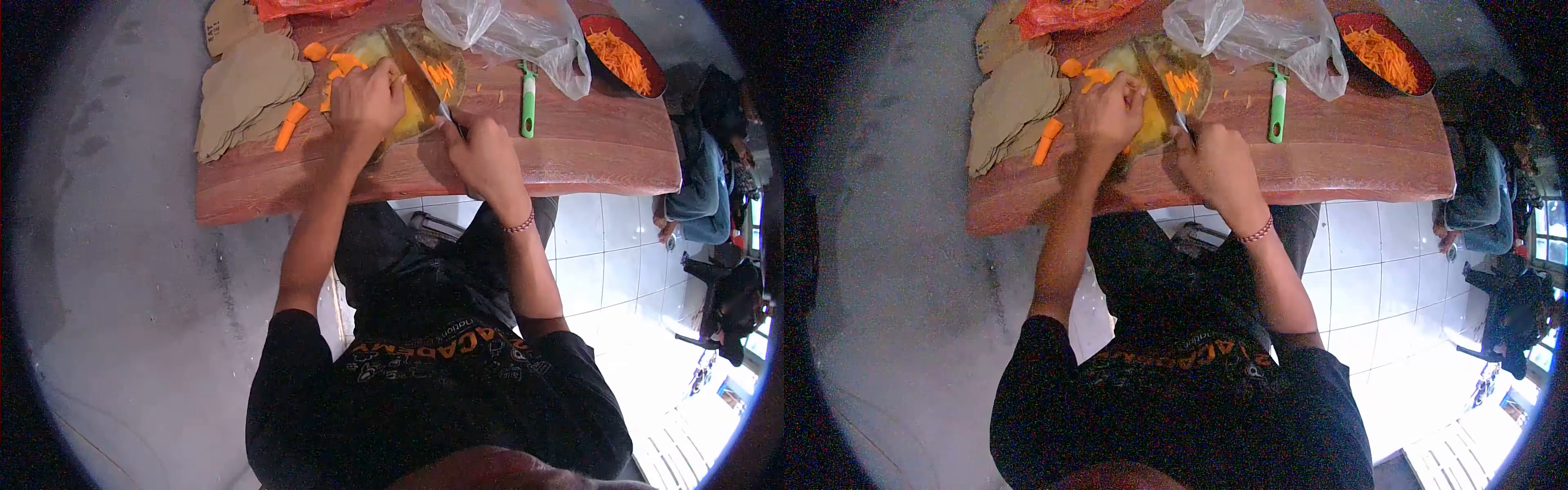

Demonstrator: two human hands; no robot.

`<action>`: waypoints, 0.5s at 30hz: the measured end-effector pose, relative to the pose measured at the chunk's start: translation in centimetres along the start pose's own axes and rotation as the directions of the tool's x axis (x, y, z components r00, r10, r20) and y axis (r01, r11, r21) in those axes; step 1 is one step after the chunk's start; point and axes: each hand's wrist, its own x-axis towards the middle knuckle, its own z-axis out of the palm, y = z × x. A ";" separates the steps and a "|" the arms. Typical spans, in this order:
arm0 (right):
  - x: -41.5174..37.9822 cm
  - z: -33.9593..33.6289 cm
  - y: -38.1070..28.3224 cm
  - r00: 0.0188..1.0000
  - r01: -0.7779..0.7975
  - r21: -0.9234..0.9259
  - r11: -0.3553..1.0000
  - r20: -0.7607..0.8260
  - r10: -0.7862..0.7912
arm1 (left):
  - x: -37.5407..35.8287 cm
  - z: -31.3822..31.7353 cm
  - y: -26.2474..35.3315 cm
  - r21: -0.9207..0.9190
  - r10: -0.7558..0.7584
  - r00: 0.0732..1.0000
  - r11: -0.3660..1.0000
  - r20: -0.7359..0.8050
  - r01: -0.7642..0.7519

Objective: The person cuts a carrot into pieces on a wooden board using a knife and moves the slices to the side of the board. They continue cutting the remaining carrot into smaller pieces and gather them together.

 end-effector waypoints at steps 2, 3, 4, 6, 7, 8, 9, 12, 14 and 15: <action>-0.4 0.3 0.5 0.998 -0.043 -0.046 0.998 0.036 0.045 | -0.4 0.8 0.2 0.045 -0.012 1.000 0.999 -0.015 0.012; -0.3 0.4 0.5 0.998 -0.043 -0.047 0.998 0.035 0.045 | -0.8 0.8 0.5 0.073 0.021 0.999 0.997 -0.050 -0.017; -0.2 0.5 0.4 1.000 -0.015 -0.055 0.998 -0.004 0.015 | -1.2 0.8 0.7 0.103 0.052 0.995 0.994 -0.082 -0.044; 0.3 0.8 0.6 0.999 0.015 -0.062 0.998 -0.036 -0.017 | -1.9 0.6 1.2 0.085 0.022 0.999 0.996 -0.028 -0.020; 0.9 0.9 0.9 0.999 0.014 -0.075 0.997 -0.049 -0.018 | -2.1 0.4 1.3 0.069 -0.006 1.000 0.998 0.025 0.004; 1.4 1.1 1.2 0.998 0.011 -0.090 0.996 -0.064 -0.017 | -2.3 0.5 0.9 0.070 -0.010 1.000 0.998 0.026 0.008; 1.9 1.1 1.6 0.998 0.012 -0.092 0.996 -0.061 -0.017 | -2.6 0.6 0.4 -0.011 0.091 0.996 0.996 -0.016 -0.091; 2.7 0.9 1.8 0.997 0.055 -0.129 0.990 -0.045 -0.061 | -3.4 1.1 -0.8 -0.134 0.207 0.974 0.967 -0.097 -0.219; 2.4 0.5 1.3 0.996 0.044 -0.109 0.993 -0.068 -0.052 | -3.8 1.2 -1.6 -0.181 0.224 0.967 0.953 -0.123 -0.244; 2.2 0.5 1.4 0.997 0.041 -0.114 0.993 -0.065 -0.048 | -3.8 1.1 -2.0 -0.155 0.226 0.966 0.957 -0.123 -0.243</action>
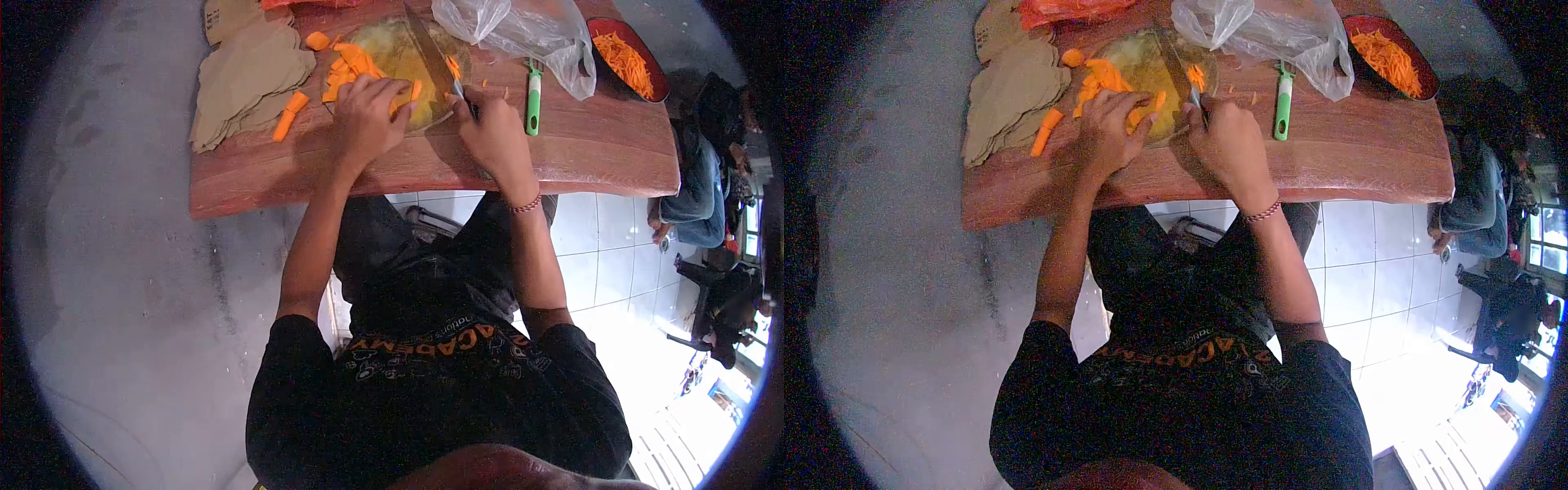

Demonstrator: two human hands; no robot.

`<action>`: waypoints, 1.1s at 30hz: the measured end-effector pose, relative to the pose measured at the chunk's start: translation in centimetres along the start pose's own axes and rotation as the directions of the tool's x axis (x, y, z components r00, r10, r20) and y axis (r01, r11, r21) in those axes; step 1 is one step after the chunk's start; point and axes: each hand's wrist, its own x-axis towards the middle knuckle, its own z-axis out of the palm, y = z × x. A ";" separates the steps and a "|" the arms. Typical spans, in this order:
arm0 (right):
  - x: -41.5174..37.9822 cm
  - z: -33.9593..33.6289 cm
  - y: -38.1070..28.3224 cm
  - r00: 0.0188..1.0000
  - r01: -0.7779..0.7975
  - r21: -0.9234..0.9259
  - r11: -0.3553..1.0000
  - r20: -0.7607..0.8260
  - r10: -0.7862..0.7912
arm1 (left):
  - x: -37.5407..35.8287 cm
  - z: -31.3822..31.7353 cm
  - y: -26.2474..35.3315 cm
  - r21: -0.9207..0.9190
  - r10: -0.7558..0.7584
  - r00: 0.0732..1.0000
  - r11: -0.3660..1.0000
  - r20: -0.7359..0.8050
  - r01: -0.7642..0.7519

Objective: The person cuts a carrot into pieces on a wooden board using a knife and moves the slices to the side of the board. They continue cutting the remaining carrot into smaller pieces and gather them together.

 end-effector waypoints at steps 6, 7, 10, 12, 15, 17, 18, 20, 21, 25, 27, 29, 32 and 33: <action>-1.7 -0.6 -1.4 0.999 -0.036 0.043 0.998 0.034 0.034 | 0.4 0.3 -1.0 -0.004 0.048 0.998 0.999 0.036 -0.048; -1.7 -0.4 -1.4 0.997 -0.065 0.039 0.997 0.049 0.063 | 0.7 0.4 -1.2 -0.006 0.049 0.997 0.999 0.062 -0.049; -1.5 0.1 -1.2 0.996 -0.065 0.009 0.998 0.058 0.065 | 1.3 0.7 -1.9 0.012 0.030 0.993 0.999 0.112 -0.032; -1.0 0.6 -1.0 0.998 -0.035 -0.017 0.999 0.055 0.036 | 1.5 0.8 -2.2 0.019 0.005 0.988 1.000 0.153 -0.008; -0.2 1.3 -0.6 0.999 -0.012 -0.018 1.000 0.037 0.012 | 1.5 1.2 -2.3 0.020 -0.025 0.983 1.000 0.181 0.022; 0.3 1.6 -0.4 0.999 0.027 0.002 1.000 0.022 -0.027 | 1.4 1.4 -2.4 0.010 -0.037 0.985 0.999 0.169 0.036; 0.3 1.6 -0.4 0.999 0.027 -0.003 1.000 0.030 -0.027 | 1.4 1.5 -2.4 0.020 -0.027 0.988 1.000 0.153 0.024; 0.4 1.6 -0.7 0.999 0.036 -0.001 0.999 0.018 -0.036 | 1.2 1.6 -2.7 0.028 -0.020 0.991 0.999 0.136 0.016; 0.5 1.7 -0.8 0.999 0.036 -0.005 0.999 0.022 -0.036 | 1.2 1.4 -2.9 -0.001 -0.004 0.992 1.000 0.123 0.004; 0.7 2.0 -0.7 0.999 0.041 0.015 0.999 0.019 -0.042 | 1.0 1.5 -3.4 -0.060 -0.025 0.993 0.998 0.114 0.032; 1.2 2.3 -0.6 0.998 0.062 0.011 0.998 0.014 -0.062 | 1.0 1.7 -3.5 -0.061 -0.033 0.995 0.997 0.096 0.039; 1.7 2.4 -0.5 0.996 0.057 -0.060 0.997 0.073 -0.053 | 0.9 1.9 -3.5 -0.061 -0.041 0.996 0.997 0.077 0.046; 1.8 2.3 -0.7 0.994 0.087 -0.064 0.994 0.071 -0.083 | 0.6 2.1 -3.5 -0.028 -0.046 0.999 0.999 0.021 0.047; 1.8 2.2 -0.6 0.994 0.089 -0.065 0.994 0.074 -0.084 | 0.6 2.0 -3.4 -0.028 -0.026 0.999 0.999 0.024 0.026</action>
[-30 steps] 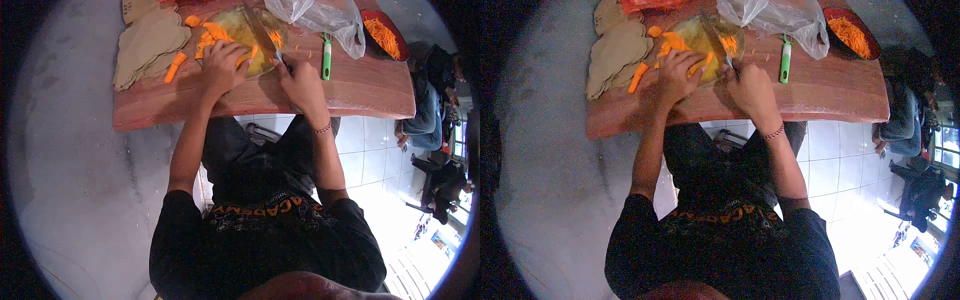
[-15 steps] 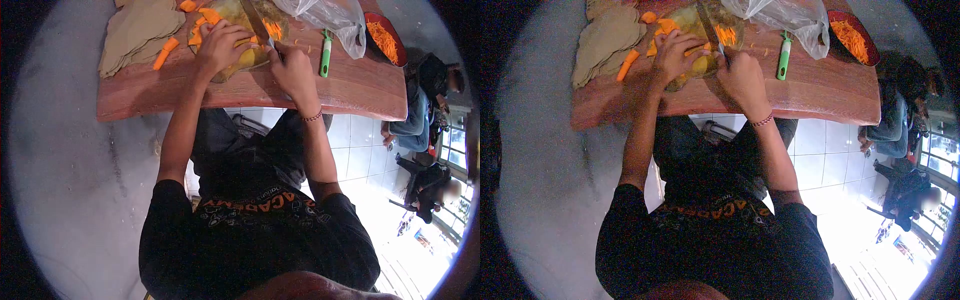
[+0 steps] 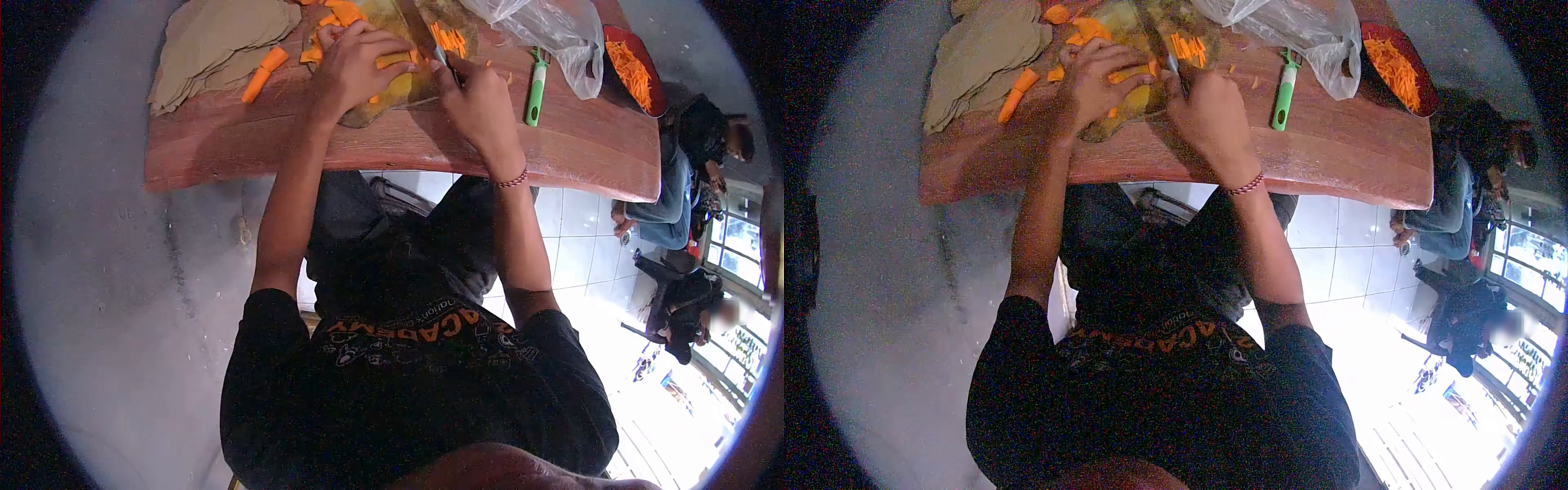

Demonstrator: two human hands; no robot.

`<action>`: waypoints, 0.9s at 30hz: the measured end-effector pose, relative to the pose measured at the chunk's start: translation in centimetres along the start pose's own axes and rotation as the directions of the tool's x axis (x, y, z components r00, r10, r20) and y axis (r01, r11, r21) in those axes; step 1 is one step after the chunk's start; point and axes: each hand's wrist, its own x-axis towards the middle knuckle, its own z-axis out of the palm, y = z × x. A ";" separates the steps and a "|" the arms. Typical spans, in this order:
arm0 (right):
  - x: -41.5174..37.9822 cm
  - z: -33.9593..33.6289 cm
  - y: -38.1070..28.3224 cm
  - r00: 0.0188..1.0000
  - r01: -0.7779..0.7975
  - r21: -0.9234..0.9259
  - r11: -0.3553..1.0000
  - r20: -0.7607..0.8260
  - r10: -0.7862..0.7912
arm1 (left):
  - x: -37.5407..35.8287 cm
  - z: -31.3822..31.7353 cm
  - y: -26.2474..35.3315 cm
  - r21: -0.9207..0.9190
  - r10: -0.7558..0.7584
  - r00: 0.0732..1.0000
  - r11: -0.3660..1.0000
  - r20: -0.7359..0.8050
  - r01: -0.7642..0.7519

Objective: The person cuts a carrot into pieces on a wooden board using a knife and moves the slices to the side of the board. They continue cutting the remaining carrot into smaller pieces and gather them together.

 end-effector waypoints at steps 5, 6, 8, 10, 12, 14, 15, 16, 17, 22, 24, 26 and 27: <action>-0.9 -0.5 0.1 0.998 0.053 0.072 0.996 -0.039 -0.050 | -0.3 0.3 0.1 0.046 0.075 0.996 0.996 -0.047 -0.073; -1.1 -0.6 0.0 0.998 0.051 0.069 0.996 -0.039 -0.048 | -0.4 0.3 0.1 0.050 0.087 0.994 0.995 -0.062 -0.084; -1.4 -0.6 -0.3 1.000 0.006 0.024 1.000 -0.022 -0.005 | -0.5 0.3 0.2 0.053 0.099 0.992 0.994 -0.076 -0.095; -1.7 -0.5 -0.4 1.000 0.010 0.032 0.999 -0.030 -0.009 | -0.5 0.2 0.3 -0.009 0.086 0.993 0.996 -0.083 -0.087; -1.9 -0.6 -0.8 0.999 0.018 0.038 0.999 -0.038 -0.016 | -0.5 0.1 0.6 0.004 0.089 0.992 0.996 -0.088 -0.089; -2.3 -0.9 -1.6 0.998 -0.058 -0.009 0.998 -0.009 0.058 | -0.4 0.1 0.5 0.019 0.094 0.991 0.996 -0.096 -0.093; -2.5 -0.9 -1.6 0.998 -0.057 -0.011 0.998 -0.011 0.057 | -0.4 0.1 0.5 0.019 0.103 0.990 0.995 -0.100 -0.102; -2.6 -0.9 -1.6 0.998 -0.067 -0.010 0.998 0.001 0.067 | -0.2 0.0 0.5 0.020 0.113 0.988 0.994 -0.107 -0.112; -2.6 -0.9 -1.7 0.997 -0.075 -0.010 0.997 0.013 0.075 | -0.2 0.0 0.6 0.021 0.115 0.987 0.993 -0.111 -0.113; -2.7 -1.0 -2.3 0.995 -0.092 -0.034 0.995 0.021 0.093 | 0.1 0.0 0.8 -0.103 0.050 0.995 0.993 -0.083 -0.059; -2.7 -1.0 -2.6 0.996 -0.088 -0.036 0.995 0.005 0.088 | 0.2 -0.3 0.7 -0.109 0.058 0.995 0.992 -0.080 -0.066; -2.9 -1.2 -3.1 0.992 -0.119 -0.052 0.992 0.025 0.120 | 0.2 -0.4 0.8 -0.117 0.063 0.995 0.991 -0.073 -0.071; -3.0 -1.2 -3.3 0.992 -0.120 -0.054 0.991 0.024 0.121 | 0.1 -0.4 0.7 -0.152 0.040 0.998 0.987 -0.045 -0.047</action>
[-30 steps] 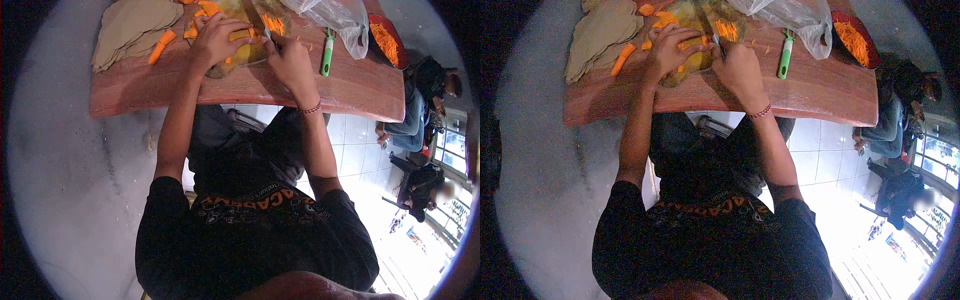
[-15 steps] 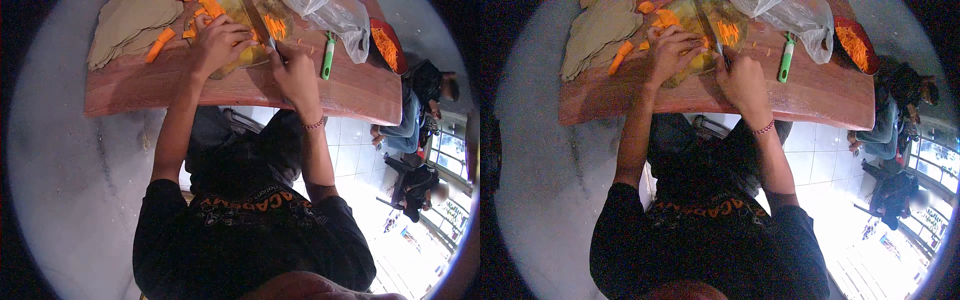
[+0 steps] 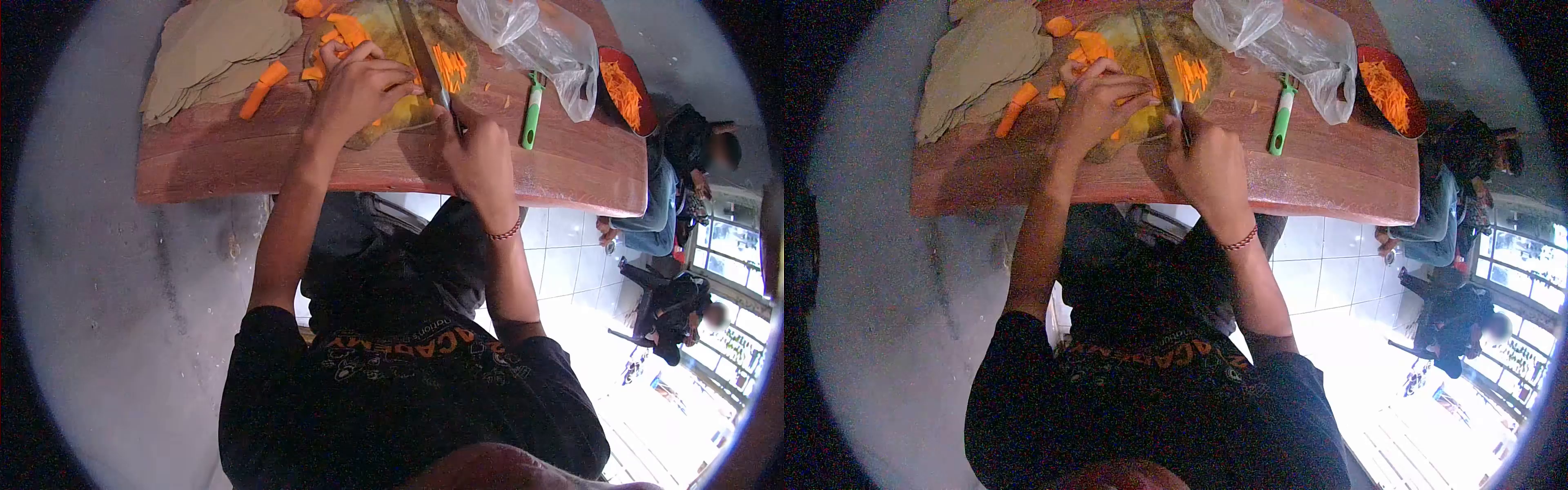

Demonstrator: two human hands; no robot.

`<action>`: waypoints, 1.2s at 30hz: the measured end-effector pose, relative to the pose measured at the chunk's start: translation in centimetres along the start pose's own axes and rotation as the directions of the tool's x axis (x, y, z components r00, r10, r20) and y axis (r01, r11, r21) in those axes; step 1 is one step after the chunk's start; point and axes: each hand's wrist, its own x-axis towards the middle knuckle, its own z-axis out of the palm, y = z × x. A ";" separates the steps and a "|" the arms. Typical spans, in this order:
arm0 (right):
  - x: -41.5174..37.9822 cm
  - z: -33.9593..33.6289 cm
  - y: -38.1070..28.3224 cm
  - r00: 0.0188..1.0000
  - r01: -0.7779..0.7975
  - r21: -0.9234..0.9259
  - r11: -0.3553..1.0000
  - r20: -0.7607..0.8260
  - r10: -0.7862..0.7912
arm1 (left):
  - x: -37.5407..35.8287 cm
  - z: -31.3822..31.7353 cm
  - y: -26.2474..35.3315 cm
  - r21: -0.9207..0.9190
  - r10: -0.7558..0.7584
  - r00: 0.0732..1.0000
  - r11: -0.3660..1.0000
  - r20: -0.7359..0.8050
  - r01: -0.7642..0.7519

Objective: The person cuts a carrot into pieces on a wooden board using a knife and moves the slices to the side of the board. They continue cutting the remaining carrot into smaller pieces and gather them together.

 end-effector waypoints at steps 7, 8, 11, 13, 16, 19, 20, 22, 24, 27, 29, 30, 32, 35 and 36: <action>-0.2 0.6 0.5 0.999 0.036 0.016 0.999 -0.040 -0.035 | -0.2 0.0 -0.2 0.040 -0.050 0.999 0.998 -0.001 0.050; -0.2 0.6 0.6 0.997 0.052 0.019 0.998 -0.059 -0.051 | -0.2 0.0 -0.3 0.040 -0.051 0.999 0.998 -0.001 0.051; -0.1 0.3 0.3 1.000 -0.002 0.009 1.000 -0.015 0.002 | 0.1 -0.1 0.1 0.061 -0.062 0.998 0.996 0.013 0.061; 0.0 -0.3 -0.4 1.000 -0.022 0.001 1.000 -0.005 0.022 | 0.1 -0.4 0.4 0.079 -0.089 0.996 0.993 0.005 0.089; 0.1 -0.4 -0.6 0.999 -0.039 0.008 0.999 0.009 0.039 | 0.1 -0.4 0.4 0.078 -0.071 0.997 0.994 0.001 0.071; 0.1 -0.3 -0.1 1.000 -0.025 0.014 1.000 0.006 0.025 | -0.1 0.1 0.0 0.083 -0.043 0.999 0.996 0.002 0.043; 0.1 -0.2 0.0 1.000 -0.010 0.010 1.000 -0.002 0.010 | -0.1 0.3 -0.1 0.080 -0.038 0.999 0.996 0.007 0.038; 0.0 0.0 0.2 1.000 0.018 0.000 1.000 -0.021 -0.018 | -0.1 0.3 -0.1 0.103 -0.034 0.999 0.994 -0.006 0.035; 0.0 0.3 0.4 0.998 0.046 -0.010 0.999 -0.041 -0.046 | -0.1 0.4 0.0 0.103 -0.025 1.000 0.994 -0.005 0.025; 0.0 0.8 0.9 0.997 0.065 -0.031 0.997 -0.045 -0.067 | 0.0 0.2 0.3 0.079 -0.007 1.000 0.997 -0.021 0.009; 0.2 0.9 0.9 0.994 0.106 -0.055 0.993 -0.023 -0.107 | 0.1 -0.2 0.5 0.056 0.008 0.999 0.998 -0.037 -0.005; 0.4 0.9 0.9 0.994 0.106 -0.053 0.993 -0.027 -0.108 | 0.1 -0.3 0.8 0.058 -0.002 1.000 0.998 -0.025 0.004; 1.0 0.9 1.3 0.995 0.103 -0.082 0.991 0.007 -0.102 | 0.1 -0.6 0.9 0.063 -0.007 1.000 0.998 -0.015 0.008; 3.2 1.7 1.9 0.991 0.131 -0.067 0.989 -0.019 -0.132 | 0.2 -0.6 0.9 0.045 -0.006 1.000 0.999 -0.012 0.007; 4.2 1.9 1.9 0.990 0.138 -0.068 0.988 -0.029 -0.140 | 0.3 -0.6 0.8 0.060 -0.001 1.000 0.998 -0.027 0.003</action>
